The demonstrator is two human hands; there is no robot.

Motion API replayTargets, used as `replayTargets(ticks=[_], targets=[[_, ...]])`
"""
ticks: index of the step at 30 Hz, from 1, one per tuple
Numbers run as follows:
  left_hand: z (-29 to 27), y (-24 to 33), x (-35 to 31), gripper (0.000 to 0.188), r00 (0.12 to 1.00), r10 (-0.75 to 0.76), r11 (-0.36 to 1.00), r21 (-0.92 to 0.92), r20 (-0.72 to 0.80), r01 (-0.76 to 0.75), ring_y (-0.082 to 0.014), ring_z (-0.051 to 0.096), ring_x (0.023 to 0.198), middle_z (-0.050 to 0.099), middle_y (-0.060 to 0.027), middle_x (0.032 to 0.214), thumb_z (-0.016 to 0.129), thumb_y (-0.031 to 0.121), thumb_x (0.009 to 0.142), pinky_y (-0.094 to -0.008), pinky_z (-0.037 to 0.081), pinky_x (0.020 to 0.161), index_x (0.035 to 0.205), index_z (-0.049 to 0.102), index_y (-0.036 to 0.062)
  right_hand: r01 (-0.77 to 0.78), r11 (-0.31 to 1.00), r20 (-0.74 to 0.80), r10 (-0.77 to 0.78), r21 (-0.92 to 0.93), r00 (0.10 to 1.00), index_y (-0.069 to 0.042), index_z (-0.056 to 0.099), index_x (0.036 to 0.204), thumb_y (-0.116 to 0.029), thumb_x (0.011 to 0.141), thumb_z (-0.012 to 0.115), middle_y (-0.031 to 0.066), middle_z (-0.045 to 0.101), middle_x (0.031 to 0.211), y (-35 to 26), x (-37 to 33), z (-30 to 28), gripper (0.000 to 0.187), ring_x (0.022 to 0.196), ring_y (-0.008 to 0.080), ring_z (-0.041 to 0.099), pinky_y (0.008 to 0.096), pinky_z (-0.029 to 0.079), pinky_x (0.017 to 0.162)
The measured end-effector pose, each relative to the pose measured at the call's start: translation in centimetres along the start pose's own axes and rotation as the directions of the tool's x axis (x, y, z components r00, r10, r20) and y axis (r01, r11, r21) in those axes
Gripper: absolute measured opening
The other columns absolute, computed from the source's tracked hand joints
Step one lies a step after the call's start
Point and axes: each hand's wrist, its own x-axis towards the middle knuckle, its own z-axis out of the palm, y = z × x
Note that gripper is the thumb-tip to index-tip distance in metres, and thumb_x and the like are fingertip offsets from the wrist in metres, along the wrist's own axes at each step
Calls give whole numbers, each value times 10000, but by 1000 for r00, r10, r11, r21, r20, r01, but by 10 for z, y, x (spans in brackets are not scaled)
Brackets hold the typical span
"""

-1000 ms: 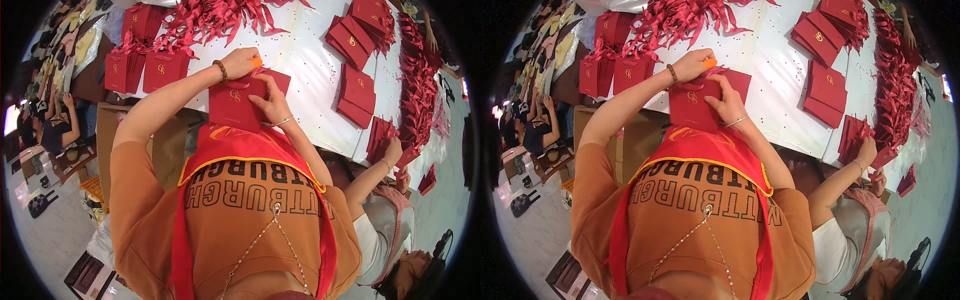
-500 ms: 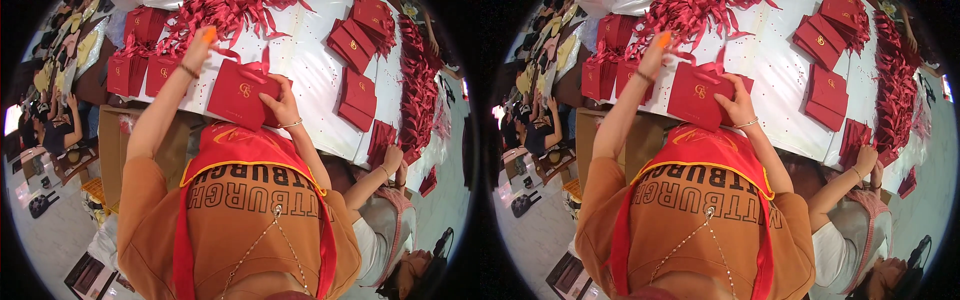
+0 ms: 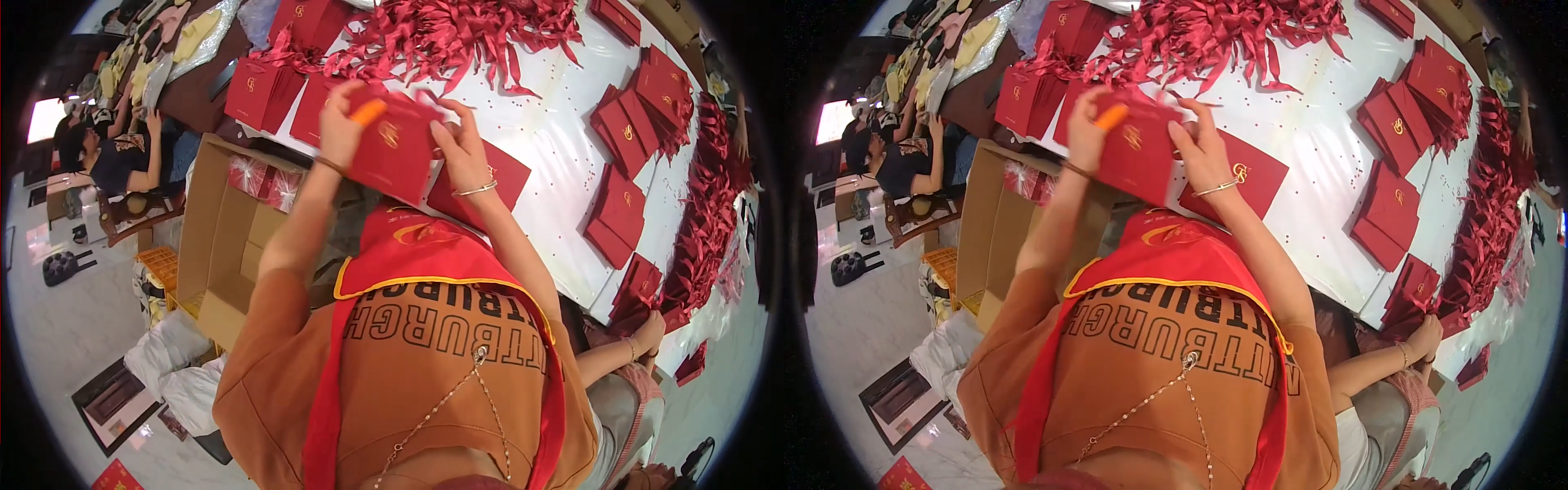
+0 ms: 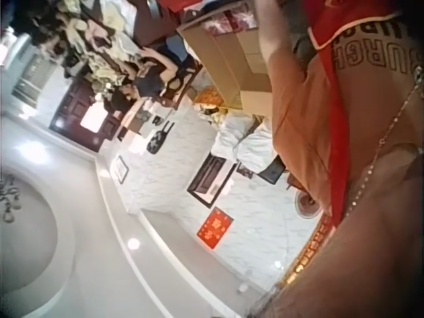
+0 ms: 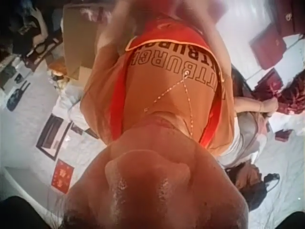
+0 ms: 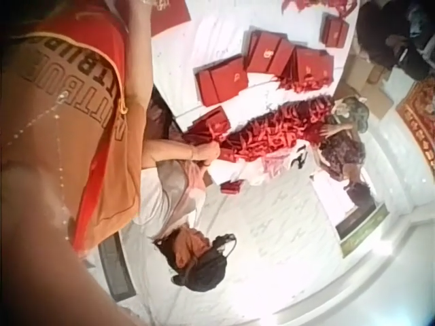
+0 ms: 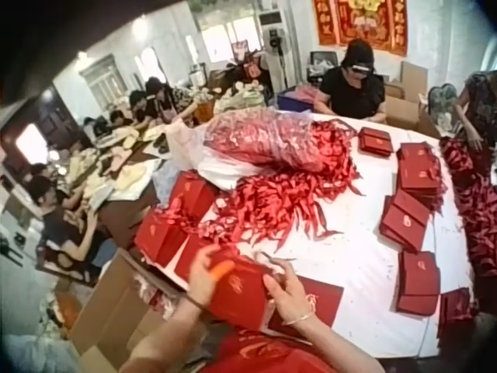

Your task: Tying decorative ribbons into bows on small red gift boxes.

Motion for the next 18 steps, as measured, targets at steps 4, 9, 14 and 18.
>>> replayTargets(ticks=[4, 9, 14, 18], targets=[[-79, -30, 68, 495, 1000, 9, 988, 157, -29, -4, -144, 536, 931, 576, -75, 1022, 727, 155, 693, -277, 431, 809, 1111, 498, 22, -68, 997, 156, 63, 24, 986, -54, 354, 1227, -230, 850, 528, 91, 608, 839, 4, -4, 4, 451, 744, 139, 579, 255, 446, 656], [-98, -69, 87, 448, 987, 159, 519, 847, 36, -114, -331, 545, 920, 575, -141, 997, 665, 308, 731, -408, 449, 758, 1100, 504, 109, -51, 997, 114, 56, -51, 992, -37, 488, 1120, -167, 826, 559, 66, 599, 803, 37, -19, -21, 330, 729, 115, 562, 246, 441, 671], [-84, -77, 84, 321, 993, 112, 309, 949, 23, -57, -309, 481, 987, 531, -92, 1062, 590, 295, 763, -477, 415, 741, 1035, 529, 136, -66, 993, -104, 56, -96, 993, -30, 560, 1024, -122, 818, 563, 43, 596, 758, 47, -32, -50, 226, 702, 90, 548, 226, 442, 657], [-73, -74, 81, 251, 951, 309, 71, 997, -31, 9, -315, 406, 1072, 489, -54, 1125, 546, 262, 777, -503, 367, 776, 1001, 552, 149, -41, 995, -190, 22, -96, 982, -13, 548, 1033, -96, 835, 543, 45, 597, 786, 48, -44, -73, 215, 719, 93, 555, 219, 449, 665]])
